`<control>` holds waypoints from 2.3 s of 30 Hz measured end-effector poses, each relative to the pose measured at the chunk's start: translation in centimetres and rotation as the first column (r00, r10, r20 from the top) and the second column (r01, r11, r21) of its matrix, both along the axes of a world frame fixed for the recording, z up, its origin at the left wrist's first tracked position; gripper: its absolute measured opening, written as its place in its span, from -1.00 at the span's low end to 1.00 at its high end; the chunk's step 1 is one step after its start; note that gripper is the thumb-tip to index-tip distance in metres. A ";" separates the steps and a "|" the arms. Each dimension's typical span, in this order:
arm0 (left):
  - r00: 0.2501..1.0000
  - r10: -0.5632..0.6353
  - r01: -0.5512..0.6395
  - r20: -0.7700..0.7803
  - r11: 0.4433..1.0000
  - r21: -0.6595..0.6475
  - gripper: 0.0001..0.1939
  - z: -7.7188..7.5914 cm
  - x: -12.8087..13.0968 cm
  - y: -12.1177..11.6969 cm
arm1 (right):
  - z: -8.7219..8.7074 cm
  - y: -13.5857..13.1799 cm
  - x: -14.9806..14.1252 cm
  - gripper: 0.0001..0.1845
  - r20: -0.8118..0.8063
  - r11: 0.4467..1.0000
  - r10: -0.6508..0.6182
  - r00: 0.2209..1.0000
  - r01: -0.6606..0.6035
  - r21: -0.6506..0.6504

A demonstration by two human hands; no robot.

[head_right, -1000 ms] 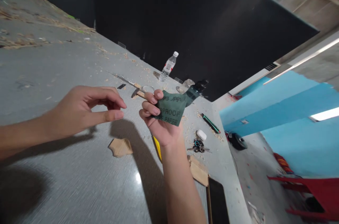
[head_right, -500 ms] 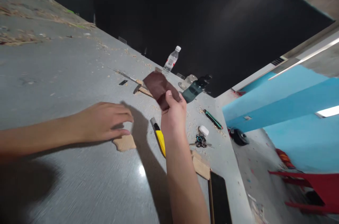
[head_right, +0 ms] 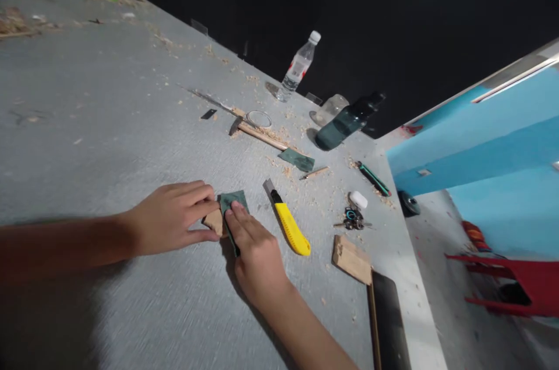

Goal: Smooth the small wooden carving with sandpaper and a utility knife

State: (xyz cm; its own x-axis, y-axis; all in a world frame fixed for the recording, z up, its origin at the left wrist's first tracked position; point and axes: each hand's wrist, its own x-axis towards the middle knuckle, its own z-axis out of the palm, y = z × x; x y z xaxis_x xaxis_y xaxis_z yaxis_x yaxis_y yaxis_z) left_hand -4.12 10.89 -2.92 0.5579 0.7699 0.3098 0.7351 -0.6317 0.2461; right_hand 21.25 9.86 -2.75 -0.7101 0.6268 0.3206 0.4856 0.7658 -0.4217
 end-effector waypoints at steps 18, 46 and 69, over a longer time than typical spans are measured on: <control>0.993 -0.089 0.092 0.072 0.995 -0.041 -0.68 0.8 -0.7 0.0 | 1.2 -0.4 0.0 -0.17 -0.031 0.988 0.021 0.999 -0.026 -0.151; 0.996 -0.092 0.092 -0.013 0.993 0.073 -0.53 1.3 -1.1 0.0 | 1.6 -1.3 2.1 -0.27 -0.108 0.965 -0.005 0.994 -0.024 -0.260; 0.999 -0.042 0.042 0.030 0.999 -0.020 -0.34 1.0 -1.4 -0.5 | 1.1 -0.4 1.8 -0.21 -0.170 0.982 -0.174 0.970 0.158 -0.105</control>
